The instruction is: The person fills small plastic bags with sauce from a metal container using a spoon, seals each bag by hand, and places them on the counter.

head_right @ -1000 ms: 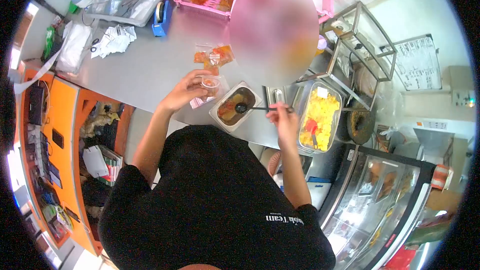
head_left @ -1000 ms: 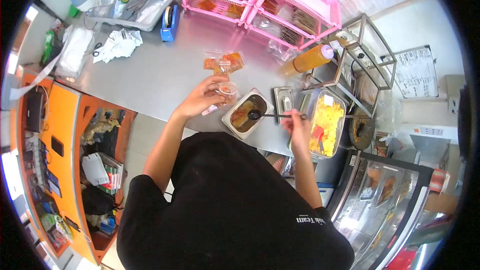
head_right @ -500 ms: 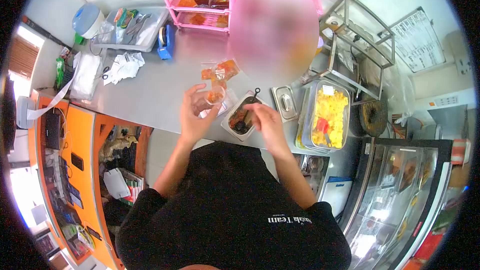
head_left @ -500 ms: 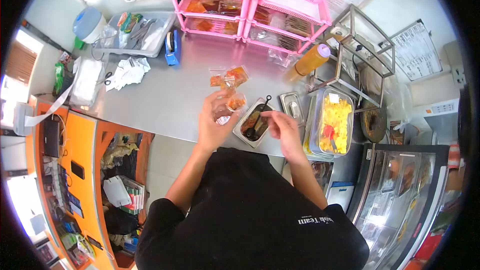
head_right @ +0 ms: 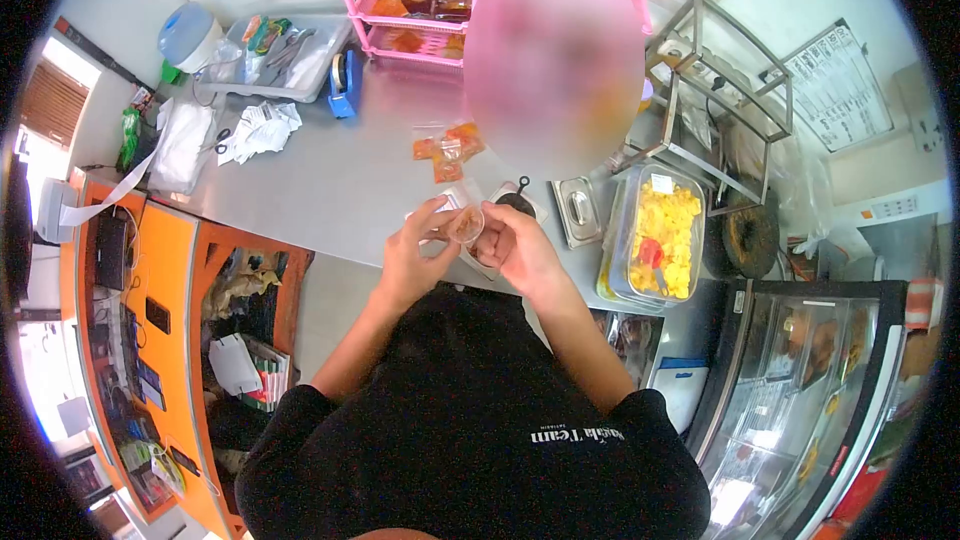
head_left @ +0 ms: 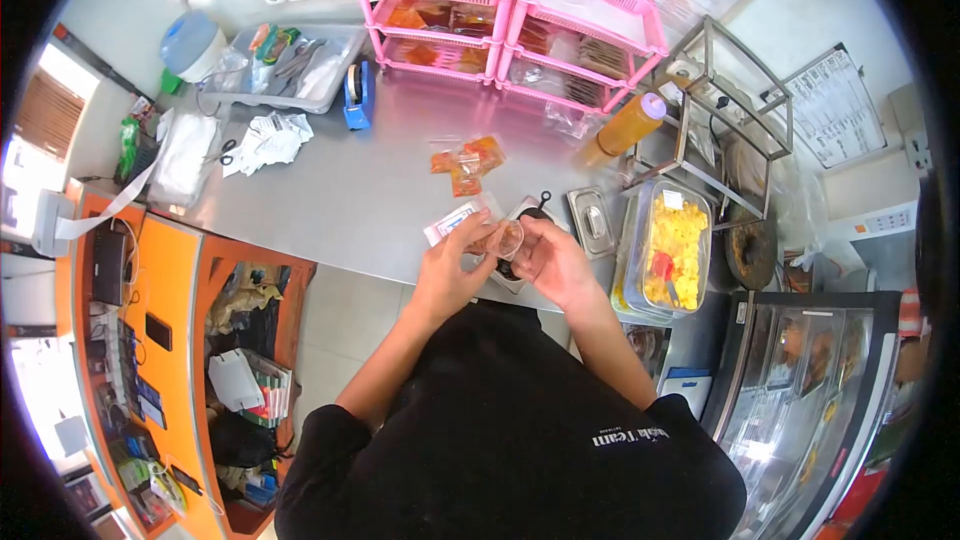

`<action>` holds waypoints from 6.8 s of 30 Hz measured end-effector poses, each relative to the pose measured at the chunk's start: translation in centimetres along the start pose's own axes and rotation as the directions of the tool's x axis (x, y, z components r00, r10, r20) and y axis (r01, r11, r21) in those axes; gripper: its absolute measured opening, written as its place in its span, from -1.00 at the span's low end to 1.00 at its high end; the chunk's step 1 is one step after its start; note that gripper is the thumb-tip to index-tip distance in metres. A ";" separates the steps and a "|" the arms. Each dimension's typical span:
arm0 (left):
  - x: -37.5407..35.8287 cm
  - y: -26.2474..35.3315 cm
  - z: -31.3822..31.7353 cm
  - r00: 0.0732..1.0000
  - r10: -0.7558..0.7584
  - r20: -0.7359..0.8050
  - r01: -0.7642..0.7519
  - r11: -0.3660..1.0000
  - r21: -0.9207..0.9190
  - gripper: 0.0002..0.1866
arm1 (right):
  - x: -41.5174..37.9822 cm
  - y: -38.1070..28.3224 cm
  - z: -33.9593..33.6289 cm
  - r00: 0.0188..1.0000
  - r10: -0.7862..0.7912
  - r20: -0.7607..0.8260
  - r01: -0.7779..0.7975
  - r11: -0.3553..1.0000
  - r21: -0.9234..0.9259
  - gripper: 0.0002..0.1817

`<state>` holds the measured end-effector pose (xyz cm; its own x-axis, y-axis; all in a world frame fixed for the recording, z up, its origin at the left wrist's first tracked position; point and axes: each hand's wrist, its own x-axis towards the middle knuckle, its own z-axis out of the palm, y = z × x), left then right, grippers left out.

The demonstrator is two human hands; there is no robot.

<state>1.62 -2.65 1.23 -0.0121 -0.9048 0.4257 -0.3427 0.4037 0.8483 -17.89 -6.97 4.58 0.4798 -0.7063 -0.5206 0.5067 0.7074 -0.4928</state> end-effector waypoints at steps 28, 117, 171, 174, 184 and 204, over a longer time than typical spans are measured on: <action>-6.5 -3.1 -6.9 0.919 -0.287 0.271 0.394 0.624 -0.675 -0.78 | 2.6 2.4 5.3 0.729 -0.221 0.648 0.646 -0.093 -0.758 -0.95; 0.9 6.3 -8.9 0.774 -0.384 -0.502 0.470 0.881 0.050 -0.82 | 5.4 2.1 7.3 0.382 -0.273 0.883 0.903 -0.095 -0.420 -0.70; 9.6 10.1 -10.3 0.927 0.292 -0.234 -0.237 0.942 0.236 -0.85 | 0.6 -8.5 14.7 0.200 -0.403 0.893 0.843 -0.393 -0.367 -0.82; 9.8 9.3 -9.6 0.919 0.315 -0.237 -0.268 0.940 0.211 -0.86 | 0.3 -8.7 14.2 0.221 -0.355 0.908 0.825 -0.429 -0.369 -0.80; 9.7 5.7 -7.4 0.941 0.242 -0.235 -0.196 0.959 0.204 -0.85 | 2.2 -9.8 10.9 0.298 -0.421 0.857 0.820 -0.348 -0.456 -0.88; 6.2 -5.9 -5.6 0.944 -0.275 -0.180 0.304 0.939 0.160 -0.89 | 11.8 -9.4 0.2 0.748 -0.338 0.571 0.634 0.109 -0.766 -0.83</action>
<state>8.84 -9.91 0.64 0.2516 -0.9413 0.2252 -0.4757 0.0824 0.8757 -16.79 -21.95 3.22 0.5971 -0.7828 0.1752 -0.1891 -0.3495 -0.9176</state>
